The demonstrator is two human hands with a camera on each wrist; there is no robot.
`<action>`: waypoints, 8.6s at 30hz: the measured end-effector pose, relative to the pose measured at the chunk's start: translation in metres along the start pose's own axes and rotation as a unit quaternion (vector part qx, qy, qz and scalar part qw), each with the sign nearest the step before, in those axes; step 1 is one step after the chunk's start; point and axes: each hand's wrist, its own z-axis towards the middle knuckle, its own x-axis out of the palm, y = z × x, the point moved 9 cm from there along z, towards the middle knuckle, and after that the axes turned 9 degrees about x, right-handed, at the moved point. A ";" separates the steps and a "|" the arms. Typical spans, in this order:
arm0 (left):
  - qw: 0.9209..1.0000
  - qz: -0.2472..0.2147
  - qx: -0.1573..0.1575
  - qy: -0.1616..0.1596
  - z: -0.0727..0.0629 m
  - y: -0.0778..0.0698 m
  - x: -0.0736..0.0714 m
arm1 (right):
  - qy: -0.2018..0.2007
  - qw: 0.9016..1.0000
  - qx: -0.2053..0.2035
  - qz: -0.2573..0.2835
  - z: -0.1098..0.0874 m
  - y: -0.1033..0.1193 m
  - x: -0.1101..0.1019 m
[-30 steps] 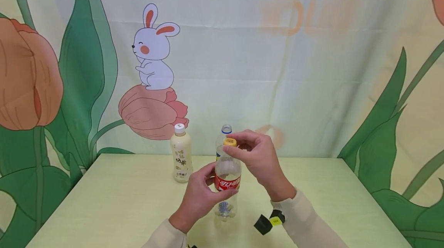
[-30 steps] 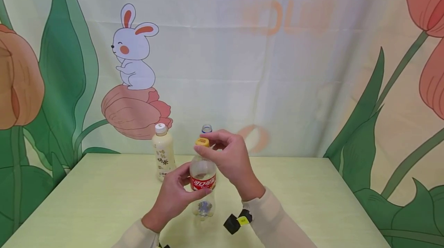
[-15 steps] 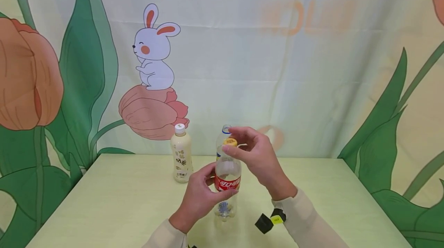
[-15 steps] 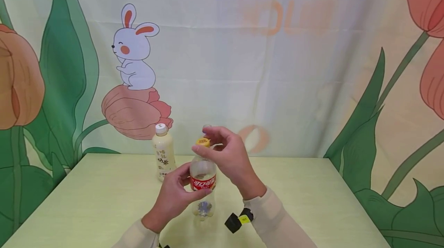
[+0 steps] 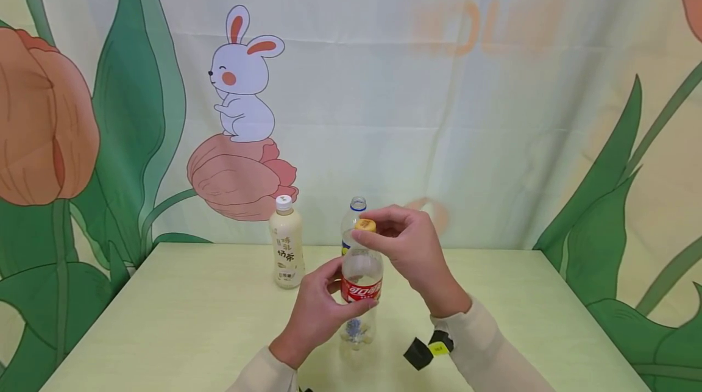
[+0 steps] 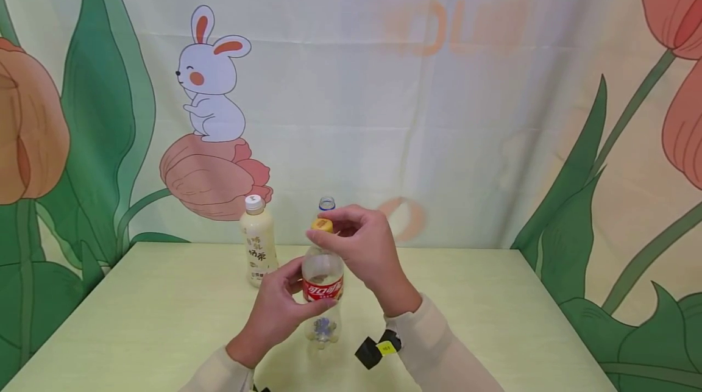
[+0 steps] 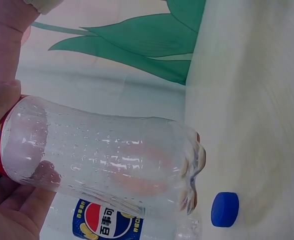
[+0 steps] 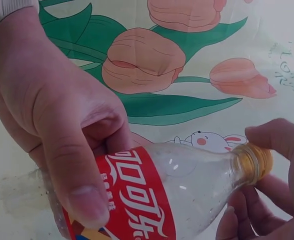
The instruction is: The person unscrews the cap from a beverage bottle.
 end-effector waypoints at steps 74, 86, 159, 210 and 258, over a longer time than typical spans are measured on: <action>0.996 0.088 -0.013 0.027 0.042 0.014 0.043 | 0.036 0.994 -0.077 -0.063 -0.025 -0.045 -0.058; 0.995 0.098 -0.005 0.019 0.065 0.029 0.070 | 0.118 0.986 -0.023 -0.117 -0.031 -0.128 -0.059; 0.994 0.091 -0.060 0.019 0.089 0.083 0.103 | 0.156 0.937 0.104 -0.295 -0.011 -0.242 -0.059; 0.984 0.143 -0.089 0.054 -0.021 0.050 -0.017 | 0.099 0.980 0.021 -0.172 -0.043 -0.168 -0.014; 0.957 0.206 -0.174 -0.104 0.008 0.113 -0.128 | -0.036 0.997 0.013 -0.062 0.061 -0.072 0.105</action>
